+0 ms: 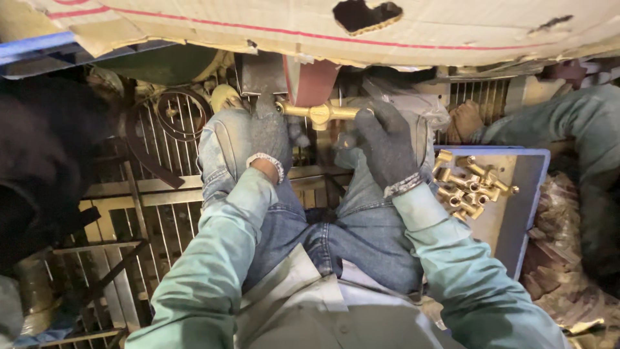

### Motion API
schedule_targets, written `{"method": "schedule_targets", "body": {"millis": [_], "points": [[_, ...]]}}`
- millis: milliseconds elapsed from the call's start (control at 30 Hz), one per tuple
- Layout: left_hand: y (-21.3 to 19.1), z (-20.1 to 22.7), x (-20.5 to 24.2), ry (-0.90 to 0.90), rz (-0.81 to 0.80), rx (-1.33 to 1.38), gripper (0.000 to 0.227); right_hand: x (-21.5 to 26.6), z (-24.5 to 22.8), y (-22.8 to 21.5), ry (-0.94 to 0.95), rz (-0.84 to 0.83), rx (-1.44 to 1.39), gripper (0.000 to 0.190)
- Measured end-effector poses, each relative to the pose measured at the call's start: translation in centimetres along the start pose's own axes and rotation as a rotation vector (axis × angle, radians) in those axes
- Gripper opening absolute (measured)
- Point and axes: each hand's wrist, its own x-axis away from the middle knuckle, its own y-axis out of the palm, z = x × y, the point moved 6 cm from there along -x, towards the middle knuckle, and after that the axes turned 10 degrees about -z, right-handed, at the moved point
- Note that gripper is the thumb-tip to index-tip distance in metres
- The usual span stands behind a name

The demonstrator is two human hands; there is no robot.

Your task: The person sits on a metal grate floor and repeatedly rubs brass-colored metal fittings against a vertical abrasive belt. They handle the parts one at a time, rotating them to smooth different surfaces, and place the finished items into a blue plastic bin.

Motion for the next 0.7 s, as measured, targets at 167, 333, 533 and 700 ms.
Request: {"method": "schedule_targets", "body": {"millis": [167,333,533,700], "points": [[0.0,-3.6,-1.5,-0.007,0.005,0.014,0.044,0.6,-0.5,0.8,-0.101,0.13,0.218,0.014],[1.2,-8.6,-5.7,0.097,-0.014,0.065,0.044,1.0,-0.6,2.3,-0.172,0.201,0.108,0.018],[4.6,-8.5,-7.3,0.54,-0.203,-0.236,0.044,1.2,-3.1,5.7,-0.335,0.254,0.58,0.027],[6.1,-8.2,-2.4,-0.456,-0.235,0.797,0.037,2.9,-5.0,3.6,-0.228,0.382,0.282,0.016]]}}
